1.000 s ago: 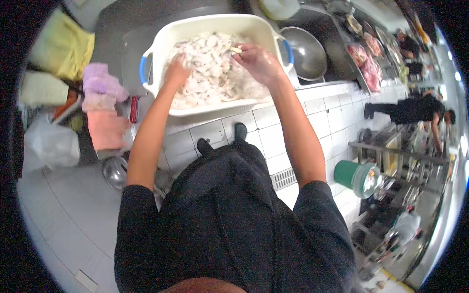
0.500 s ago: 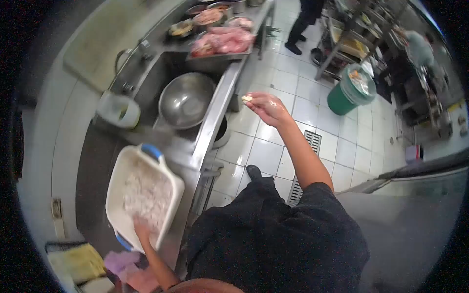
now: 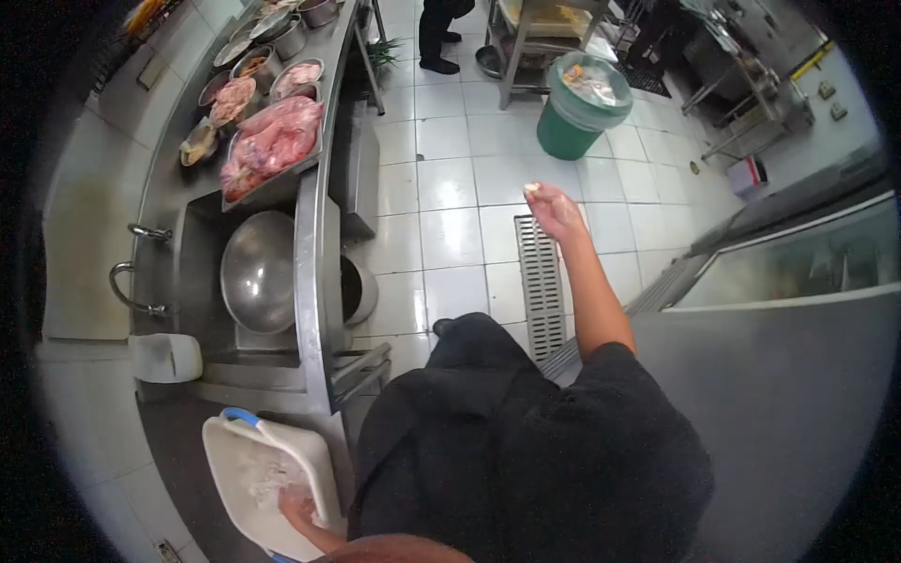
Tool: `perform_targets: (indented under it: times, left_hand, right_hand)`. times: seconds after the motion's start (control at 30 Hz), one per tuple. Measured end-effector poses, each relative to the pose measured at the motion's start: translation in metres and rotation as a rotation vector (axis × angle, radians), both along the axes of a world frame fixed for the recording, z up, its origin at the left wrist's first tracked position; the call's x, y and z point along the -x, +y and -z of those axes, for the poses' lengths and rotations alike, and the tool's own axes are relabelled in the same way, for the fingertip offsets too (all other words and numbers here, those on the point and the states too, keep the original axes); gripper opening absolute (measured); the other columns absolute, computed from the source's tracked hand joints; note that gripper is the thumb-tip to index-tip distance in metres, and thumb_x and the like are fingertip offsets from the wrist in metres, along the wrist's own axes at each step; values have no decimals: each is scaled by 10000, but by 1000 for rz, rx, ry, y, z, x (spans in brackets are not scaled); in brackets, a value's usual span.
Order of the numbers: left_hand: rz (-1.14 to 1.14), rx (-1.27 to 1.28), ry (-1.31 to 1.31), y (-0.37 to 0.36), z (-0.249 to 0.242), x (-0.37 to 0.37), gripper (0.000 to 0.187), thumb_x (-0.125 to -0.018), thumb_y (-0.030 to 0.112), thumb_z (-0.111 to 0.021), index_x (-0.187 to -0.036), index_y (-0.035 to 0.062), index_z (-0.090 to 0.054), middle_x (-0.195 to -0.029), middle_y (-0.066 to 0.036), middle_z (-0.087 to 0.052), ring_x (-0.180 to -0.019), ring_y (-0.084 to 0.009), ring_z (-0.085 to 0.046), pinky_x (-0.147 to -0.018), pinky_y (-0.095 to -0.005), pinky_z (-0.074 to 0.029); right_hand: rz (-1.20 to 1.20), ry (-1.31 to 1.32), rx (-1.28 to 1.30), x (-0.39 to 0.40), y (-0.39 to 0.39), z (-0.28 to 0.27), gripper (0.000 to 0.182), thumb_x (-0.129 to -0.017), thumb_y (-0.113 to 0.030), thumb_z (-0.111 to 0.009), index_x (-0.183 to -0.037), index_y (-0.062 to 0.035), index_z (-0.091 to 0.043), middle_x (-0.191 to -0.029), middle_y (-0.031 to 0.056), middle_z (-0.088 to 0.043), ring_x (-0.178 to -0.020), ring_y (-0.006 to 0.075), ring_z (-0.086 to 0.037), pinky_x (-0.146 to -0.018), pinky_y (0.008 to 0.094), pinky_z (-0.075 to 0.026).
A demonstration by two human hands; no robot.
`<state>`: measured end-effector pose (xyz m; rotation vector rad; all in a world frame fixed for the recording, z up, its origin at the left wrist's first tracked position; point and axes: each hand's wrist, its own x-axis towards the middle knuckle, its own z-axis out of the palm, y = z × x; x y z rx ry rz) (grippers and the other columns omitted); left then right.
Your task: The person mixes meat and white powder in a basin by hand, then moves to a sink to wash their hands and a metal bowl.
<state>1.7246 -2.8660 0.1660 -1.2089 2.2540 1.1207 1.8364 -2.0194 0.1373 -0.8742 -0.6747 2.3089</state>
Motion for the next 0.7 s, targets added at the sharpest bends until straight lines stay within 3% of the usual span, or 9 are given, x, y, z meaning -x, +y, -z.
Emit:
perform_targets:
  times: [0.1,0.2,0.23,0.3,0.37,0.47,0.57,0.63,0.7]
  left_hand:
    - [-115,-11,116,45,-26,-5,577,-831,163,-546,-1377,101,-370,-793,-62,-555,-662,-199,-500,-599,-370,-424]
    - [-78,43,147,55,-24,-6,573,-833,179,-551,-1359,30,-377,-873,-106,-585,-743,-246,-552,-667,-393,-454]
    - [-13,48,248,46,-11,-9,583,-816,190,-563,-1327,-36,-394,-1000,-183,-597,-855,-306,-573,-768,-409,-464]
    - [137,250,292,46,-8,-12,560,-809,199,-565,-1285,-65,-434,-1073,-230,-581,-933,-332,-570,-834,-403,-450]
    - [171,414,275,42,2,-14,486,-815,222,-553,-1202,-71,-524,-1121,-278,-571,-991,-367,-571,-870,-398,-446]
    - [262,703,252,75,-11,-6,465,-840,257,-532,-1178,-63,-547,-1119,-277,-579,-999,-396,-573,-870,-419,-444]
    - [302,939,186,107,-25,-6,449,-844,267,-529,-1148,-62,-568,-1081,-269,-600,-984,-408,-578,-865,-435,-442]
    - [266,981,174,125,-32,-6,449,-848,290,-510,-1131,-52,-582,-1061,-260,-610,-976,-412,-579,-864,-444,-439]
    - [263,1014,166,129,-34,-5,450,-853,313,-487,-1109,-41,-596,-1044,-250,-618,-969,-418,-579,-860,-452,-438]
  right_hand:
    - [136,-64,112,-28,20,35,283,-829,104,-504,-1099,62,-428,-1032,180,-541,-908,243,-591,-803,262,-538]
    - [160,-97,184,-33,74,71,272,-827,103,-504,-1085,58,-432,-1014,175,-545,-877,243,-597,-794,267,-543]
    - [192,-135,176,-27,96,71,261,-829,85,-504,-1087,61,-472,-943,145,-557,-836,218,-588,-742,264,-541]
    - [169,-98,91,-19,157,67,160,-822,58,-521,-981,41,-528,-847,97,-577,-792,191,-588,-675,263,-524]
    - [31,191,-91,-14,224,39,102,-811,38,-536,-909,18,-554,-788,73,-586,-727,174,-579,-614,270,-494]
    - [394,-262,-166,17,371,-11,91,-831,-85,-615,-797,-41,-543,-686,58,-544,-530,158,-507,-454,262,-418]
    - [240,-580,-548,23,501,-64,90,-836,-92,-574,-773,-27,-579,-644,71,-566,-494,165,-497,-438,276,-406]
    - [395,-700,-480,39,546,-102,142,-875,-181,-561,-866,-47,-606,-709,62,-625,-531,145,-562,-487,235,-460]
    - [295,-861,-655,39,565,-137,140,-876,-159,-569,-880,-24,-605,-724,78,-643,-537,152,-585,-486,248,-481]
